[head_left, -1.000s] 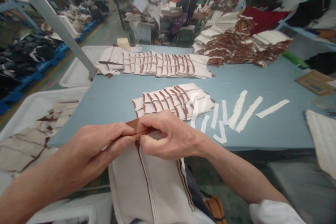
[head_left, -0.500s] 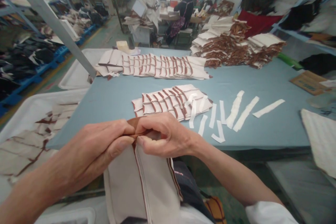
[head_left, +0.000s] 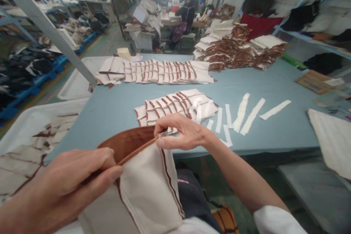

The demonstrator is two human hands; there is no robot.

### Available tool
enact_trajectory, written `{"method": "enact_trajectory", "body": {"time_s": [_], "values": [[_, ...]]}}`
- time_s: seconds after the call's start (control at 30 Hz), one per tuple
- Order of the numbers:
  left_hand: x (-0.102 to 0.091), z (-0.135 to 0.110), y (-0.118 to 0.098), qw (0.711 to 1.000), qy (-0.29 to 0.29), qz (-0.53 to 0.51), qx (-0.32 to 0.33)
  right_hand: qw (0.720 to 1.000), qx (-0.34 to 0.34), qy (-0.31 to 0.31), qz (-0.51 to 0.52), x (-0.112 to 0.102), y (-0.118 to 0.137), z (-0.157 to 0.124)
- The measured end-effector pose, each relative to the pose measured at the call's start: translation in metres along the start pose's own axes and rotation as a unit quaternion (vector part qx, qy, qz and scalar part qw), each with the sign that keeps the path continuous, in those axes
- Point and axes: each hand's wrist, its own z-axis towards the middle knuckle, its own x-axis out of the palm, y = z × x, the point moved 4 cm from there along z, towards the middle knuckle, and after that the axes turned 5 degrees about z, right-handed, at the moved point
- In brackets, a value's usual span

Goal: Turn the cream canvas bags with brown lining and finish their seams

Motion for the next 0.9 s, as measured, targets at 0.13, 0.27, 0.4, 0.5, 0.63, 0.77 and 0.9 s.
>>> {"method": "enact_trajectory", "body": {"time_s": [0.13,0.27,0.4,0.5,0.63,0.77,0.9], "values": [[0.002,-0.013,0.025,0.997,-0.021,0.003,-0.069,0.998,-0.055,-0.029,-0.001,0.003,0.004,-0.008],[0.002,-0.020,0.041,0.990,0.003,-0.050,-0.130,0.995,-0.100,-0.020,0.016,0.007,0.018,-0.003],[0.001,-0.010,0.033,0.987,-0.002,-0.116,-0.110,0.991,-0.130,0.016,0.023,0.013,0.035,0.008],[0.003,0.006,0.019,0.988,0.004,-0.143,-0.062,0.990,-0.142,0.026,0.004,0.019,0.045,0.014],[0.006,0.023,0.005,0.987,0.010,-0.162,0.014,0.994,-0.104,0.029,0.012,0.025,0.048,0.017],[0.007,0.030,-0.001,0.992,0.005,-0.119,0.051,0.997,-0.068,0.020,0.042,0.027,0.043,0.014],[0.011,0.028,-0.003,0.992,0.006,-0.102,0.073,0.994,-0.045,0.013,0.094,0.029,0.037,0.012]]}}
